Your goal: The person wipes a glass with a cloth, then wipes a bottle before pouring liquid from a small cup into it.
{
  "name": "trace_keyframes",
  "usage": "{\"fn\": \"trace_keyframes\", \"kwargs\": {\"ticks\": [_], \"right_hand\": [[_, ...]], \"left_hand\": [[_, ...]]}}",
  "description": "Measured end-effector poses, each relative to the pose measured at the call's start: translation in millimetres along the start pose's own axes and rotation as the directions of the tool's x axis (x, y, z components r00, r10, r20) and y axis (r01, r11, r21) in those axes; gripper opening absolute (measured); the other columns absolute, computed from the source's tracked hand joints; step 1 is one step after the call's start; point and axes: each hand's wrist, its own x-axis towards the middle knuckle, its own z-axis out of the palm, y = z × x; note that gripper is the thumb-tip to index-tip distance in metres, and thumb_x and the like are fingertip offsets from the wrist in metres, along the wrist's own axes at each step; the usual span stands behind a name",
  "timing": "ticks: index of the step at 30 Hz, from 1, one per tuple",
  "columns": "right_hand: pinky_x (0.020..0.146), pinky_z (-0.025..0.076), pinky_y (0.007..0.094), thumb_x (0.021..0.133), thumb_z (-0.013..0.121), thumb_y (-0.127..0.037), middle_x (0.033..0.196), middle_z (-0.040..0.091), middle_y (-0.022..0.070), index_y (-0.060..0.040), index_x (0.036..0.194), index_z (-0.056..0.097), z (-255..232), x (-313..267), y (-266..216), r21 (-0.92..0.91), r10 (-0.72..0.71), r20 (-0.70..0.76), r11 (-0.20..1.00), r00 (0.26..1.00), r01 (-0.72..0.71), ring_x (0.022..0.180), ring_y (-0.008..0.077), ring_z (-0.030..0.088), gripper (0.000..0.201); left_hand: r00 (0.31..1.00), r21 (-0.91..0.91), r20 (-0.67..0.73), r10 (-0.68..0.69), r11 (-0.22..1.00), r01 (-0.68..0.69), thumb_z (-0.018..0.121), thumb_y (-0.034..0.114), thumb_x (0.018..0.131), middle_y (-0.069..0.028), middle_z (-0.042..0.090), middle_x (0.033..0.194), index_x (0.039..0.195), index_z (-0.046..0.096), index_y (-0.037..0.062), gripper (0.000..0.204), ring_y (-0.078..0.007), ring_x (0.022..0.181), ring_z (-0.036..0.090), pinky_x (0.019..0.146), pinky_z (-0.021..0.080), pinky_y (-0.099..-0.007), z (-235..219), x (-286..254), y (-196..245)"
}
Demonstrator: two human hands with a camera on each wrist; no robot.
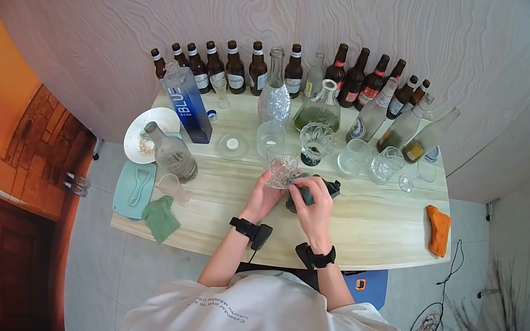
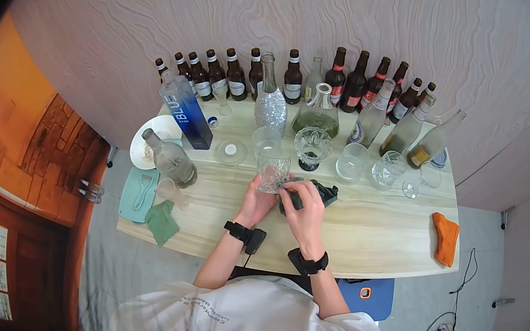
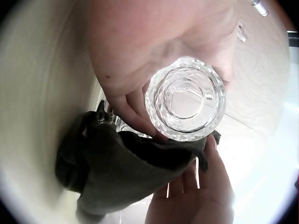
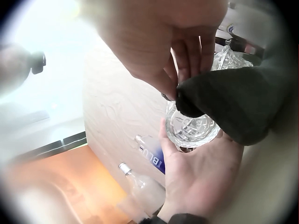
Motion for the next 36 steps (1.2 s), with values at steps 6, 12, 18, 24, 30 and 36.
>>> {"fn": "trace_keyframes", "kwargs": {"ticks": [6,12,18,24,30,36], "right_hand": [[0.08,0.056,0.038,0.088,0.083,-0.002,0.099,0.072,0.0121,-0.0001,0.104,0.074,0,2,5,0.002,0.027,-0.06,1.0,0.998,-0.027,0.089,0.0302,0.071,0.018],[0.08,0.056,0.0379,0.09,0.082,-0.001,0.099,0.072,0.0115,0.0002,0.103,0.074,5,1,6,-0.066,0.002,-0.101,0.998,0.995,-0.009,0.089,0.0291,0.071,0.016],[0.079,0.056,0.0382,0.09,0.082,-0.001,0.098,0.071,0.0117,0.0005,0.103,0.073,3,2,-3,-0.072,-0.044,-0.087,0.997,0.995,0.038,0.088,0.0279,0.071,0.016],[0.079,0.056,0.0378,0.094,0.08,-0.003,0.096,0.07,0.0125,0.0002,0.108,0.071,0,7,4,-0.064,0.016,-0.156,0.998,0.988,-0.026,0.086,0.0277,0.07,0.017],[0.079,0.056,0.0365,0.095,0.08,-0.003,0.099,0.071,0.0126,0.0009,0.109,0.071,-1,-3,12,-0.054,0.038,-0.102,0.998,0.994,-0.043,0.085,0.0261,0.07,0.017],[0.078,0.056,0.034,0.094,0.079,0.0,0.099,0.071,0.0112,0.0028,0.11,0.071,2,-15,22,0.047,0.055,-0.067,0.998,0.996,-0.052,0.085,0.0223,0.07,0.017]], "left_hand": [[0.999,0.072,-0.042,0.014,0.997,-0.011,0.066,0.058,0.101,-0.0102,0.051,0.162,0.166,0.039,0.0086,0.086,-0.0252,0.15,0.047,0.127,0.032,-0.0448,-5,3,-5],[0.996,0.01,-0.088,-0.018,1.0,0.019,0.072,0.053,0.099,-0.008,0.05,0.162,0.168,0.034,0.0096,0.09,-0.0237,0.151,0.045,0.127,0.032,-0.0459,9,-1,0],[1.0,0.144,-0.023,0.01,0.99,-0.007,0.084,0.043,0.094,-0.0064,0.052,0.157,0.167,0.031,0.0094,0.096,-0.0215,0.147,0.048,0.125,0.036,-0.0446,6,-3,-4],[1.0,0.125,0.006,-0.007,0.992,0.007,0.086,0.045,0.091,-0.0058,0.056,0.152,0.163,0.038,0.0083,0.094,-0.0205,0.142,0.053,0.121,0.042,-0.0419,17,-3,3],[0.999,0.077,-0.037,0.025,0.997,-0.023,0.084,0.046,0.091,-0.0089,0.059,0.149,0.16,0.041,0.0068,0.09,-0.0223,0.14,0.056,0.121,0.042,-0.0429,8,-1,-3],[0.998,0.08,-0.007,0.055,0.995,-0.054,0.08,0.052,0.093,-0.0143,0.062,0.146,0.158,0.044,0.0108,0.085,-0.027,0.14,0.058,0.123,0.039,-0.046,4,0,-2]]}}
